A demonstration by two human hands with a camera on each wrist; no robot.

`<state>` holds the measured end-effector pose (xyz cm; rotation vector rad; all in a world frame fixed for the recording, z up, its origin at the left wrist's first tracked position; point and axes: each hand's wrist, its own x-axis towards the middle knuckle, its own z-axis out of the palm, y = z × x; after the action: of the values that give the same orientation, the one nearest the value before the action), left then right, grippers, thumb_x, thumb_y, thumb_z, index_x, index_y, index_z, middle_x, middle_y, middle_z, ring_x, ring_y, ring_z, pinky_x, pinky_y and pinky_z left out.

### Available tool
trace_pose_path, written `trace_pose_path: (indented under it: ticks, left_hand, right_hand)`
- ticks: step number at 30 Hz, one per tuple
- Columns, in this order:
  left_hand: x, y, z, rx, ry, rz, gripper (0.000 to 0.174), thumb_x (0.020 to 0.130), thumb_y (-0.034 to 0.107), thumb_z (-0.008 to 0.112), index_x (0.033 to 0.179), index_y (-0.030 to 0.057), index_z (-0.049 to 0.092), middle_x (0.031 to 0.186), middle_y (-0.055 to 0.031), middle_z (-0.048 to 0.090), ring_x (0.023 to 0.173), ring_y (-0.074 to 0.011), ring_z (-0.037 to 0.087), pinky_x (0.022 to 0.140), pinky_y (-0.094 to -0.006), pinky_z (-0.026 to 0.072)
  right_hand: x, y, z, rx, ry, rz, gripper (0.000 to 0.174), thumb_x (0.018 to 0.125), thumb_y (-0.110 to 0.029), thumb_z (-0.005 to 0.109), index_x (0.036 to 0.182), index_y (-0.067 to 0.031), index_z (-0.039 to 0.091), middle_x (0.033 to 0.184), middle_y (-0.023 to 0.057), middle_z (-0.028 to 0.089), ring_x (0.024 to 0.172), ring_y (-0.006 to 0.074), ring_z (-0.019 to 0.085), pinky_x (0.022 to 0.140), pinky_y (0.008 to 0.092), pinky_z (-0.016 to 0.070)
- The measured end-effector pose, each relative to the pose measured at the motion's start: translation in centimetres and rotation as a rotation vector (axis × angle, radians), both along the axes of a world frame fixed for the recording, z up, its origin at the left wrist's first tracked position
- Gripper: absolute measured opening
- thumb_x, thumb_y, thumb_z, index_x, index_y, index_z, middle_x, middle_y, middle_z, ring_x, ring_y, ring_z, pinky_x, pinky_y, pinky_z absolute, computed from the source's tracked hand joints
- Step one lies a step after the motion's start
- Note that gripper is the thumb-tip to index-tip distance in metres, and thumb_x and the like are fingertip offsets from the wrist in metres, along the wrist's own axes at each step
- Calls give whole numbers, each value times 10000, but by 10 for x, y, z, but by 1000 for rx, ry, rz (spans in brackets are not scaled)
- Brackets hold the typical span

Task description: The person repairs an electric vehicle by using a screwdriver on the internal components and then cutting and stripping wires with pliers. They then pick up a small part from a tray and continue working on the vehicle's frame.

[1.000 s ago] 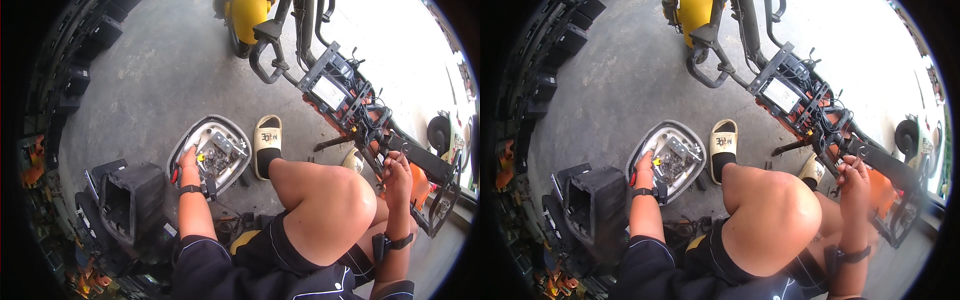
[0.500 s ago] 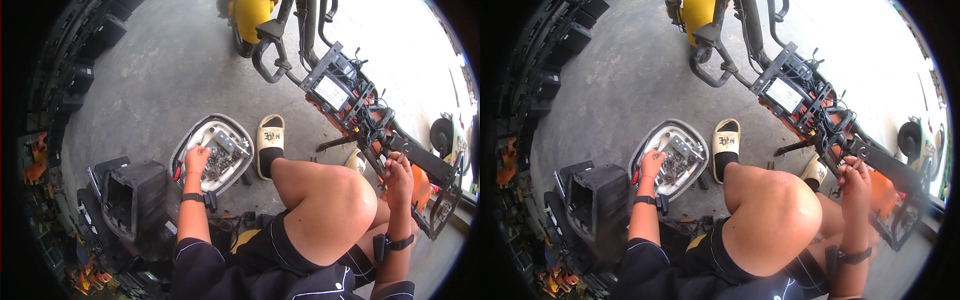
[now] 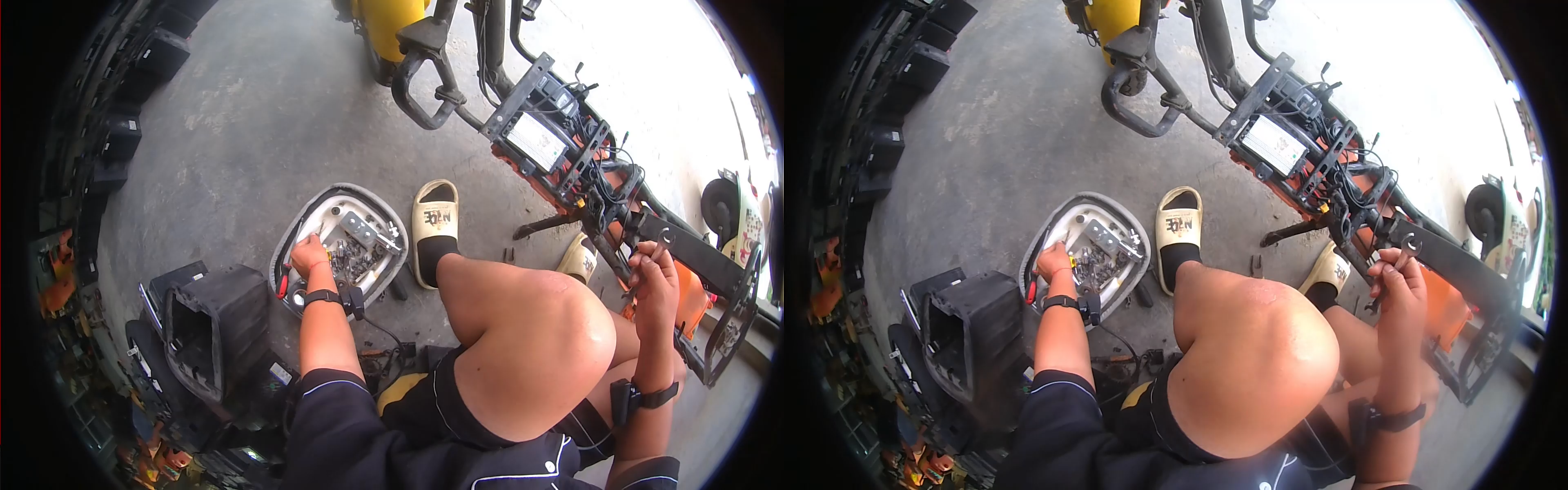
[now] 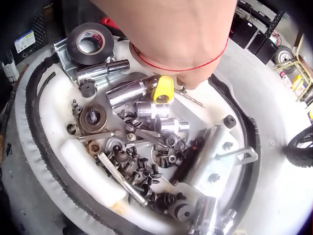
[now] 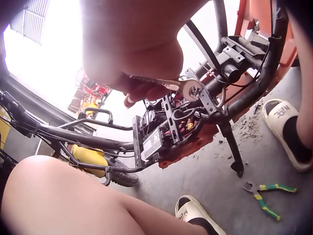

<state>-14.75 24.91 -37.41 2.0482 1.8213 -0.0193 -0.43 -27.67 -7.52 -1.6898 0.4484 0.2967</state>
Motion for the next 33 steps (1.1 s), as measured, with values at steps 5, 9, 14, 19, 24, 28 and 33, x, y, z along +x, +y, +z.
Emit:
trace_pose_path:
  ticks: [5,9,14,19,24,28,33]
  left_hand:
    - [-11,5,-14,26,-69,-49,260,803,342,703,949,151,802,930,-149,747,874,-345,714,771,-429,551]
    - [-22,2,-1,-26,-150,-371,264,802,334,717,927,114,790,799,-134,733,724,-279,694,686,-383,534]
    - [-36,-10,6,-372,-242,-558,264,819,315,735,953,91,774,681,-75,669,594,-188,599,614,-327,494]
    - [-27,-30,20,-219,-145,-631,232,838,306,708,966,122,769,777,-114,717,714,-273,686,683,-385,532]
    - [-26,-34,20,-239,-3,-695,198,835,288,691,934,131,761,856,-127,734,834,-330,704,747,-425,545]
    - [-23,-36,32,-223,155,-761,162,828,276,694,913,151,753,880,-125,734,868,-341,697,771,-440,544]
    - [-23,-37,35,-207,140,-800,157,835,267,702,927,145,735,897,-127,733,893,-348,691,789,-450,540]
  right_hand:
    - [2,5,4,1,3,15,186,976,-84,543,1138,-34,621,905,37,643,724,78,508,691,201,416]
    - [0,8,5,2,-4,26,185,976,-80,542,1137,-36,622,902,35,644,729,78,509,694,200,413]
    - [-2,11,8,-41,7,60,181,983,-73,534,1135,-34,623,909,34,648,737,78,508,704,207,413]
    - [-3,11,7,-49,1,71,180,986,-71,527,1134,-31,622,906,33,648,736,78,505,708,212,414]
    - [-3,9,7,-39,-9,68,180,987,-72,527,1135,-32,622,904,32,649,735,77,504,710,209,413]
    - [-4,10,5,-59,-7,71,182,985,-73,531,1136,-31,623,905,31,652,735,73,504,709,207,412]
    - [-3,11,7,-69,4,90,184,985,-75,534,1139,-30,623,906,28,654,735,69,503,707,205,412]
